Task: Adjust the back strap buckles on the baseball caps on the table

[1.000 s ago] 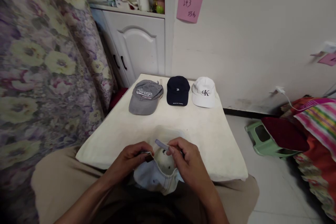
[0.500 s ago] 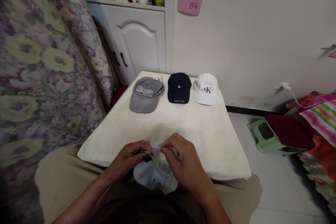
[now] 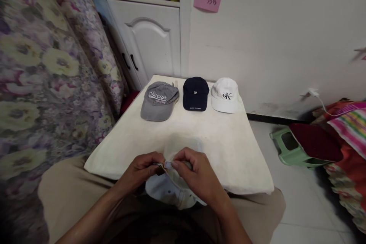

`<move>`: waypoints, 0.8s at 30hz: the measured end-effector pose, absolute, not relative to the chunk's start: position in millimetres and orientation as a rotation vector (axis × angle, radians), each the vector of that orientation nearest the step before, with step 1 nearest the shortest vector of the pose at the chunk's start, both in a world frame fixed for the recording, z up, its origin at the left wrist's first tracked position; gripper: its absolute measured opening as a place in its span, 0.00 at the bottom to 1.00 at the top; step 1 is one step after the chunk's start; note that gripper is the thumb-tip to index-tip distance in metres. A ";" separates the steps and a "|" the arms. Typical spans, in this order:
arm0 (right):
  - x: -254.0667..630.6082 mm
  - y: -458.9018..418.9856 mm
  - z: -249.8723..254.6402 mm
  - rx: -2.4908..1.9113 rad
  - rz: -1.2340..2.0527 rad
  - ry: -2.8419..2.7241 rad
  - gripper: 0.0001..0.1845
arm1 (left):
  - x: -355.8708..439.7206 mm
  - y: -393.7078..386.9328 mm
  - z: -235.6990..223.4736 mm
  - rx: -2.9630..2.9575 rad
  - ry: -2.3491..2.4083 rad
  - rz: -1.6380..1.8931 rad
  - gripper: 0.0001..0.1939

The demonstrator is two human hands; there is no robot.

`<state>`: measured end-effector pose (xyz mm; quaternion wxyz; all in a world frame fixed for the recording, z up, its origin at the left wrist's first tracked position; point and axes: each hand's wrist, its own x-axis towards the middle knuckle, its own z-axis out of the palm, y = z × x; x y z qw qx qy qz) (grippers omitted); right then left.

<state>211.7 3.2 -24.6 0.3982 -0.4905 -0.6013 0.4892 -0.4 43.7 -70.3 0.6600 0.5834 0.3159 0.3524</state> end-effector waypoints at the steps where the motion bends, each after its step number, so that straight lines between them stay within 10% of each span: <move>1: 211.9 3.7 -26.4 -1.222 1.271 -1.510 0.08 | -0.3 43.8 -70.1 1.331 0.722 0.797 0.08; 24: 214.0 8.5 -38.8 -1.120 1.430 -1.418 0.09 | 3.7 44.0 -69.7 1.375 0.716 0.757 0.07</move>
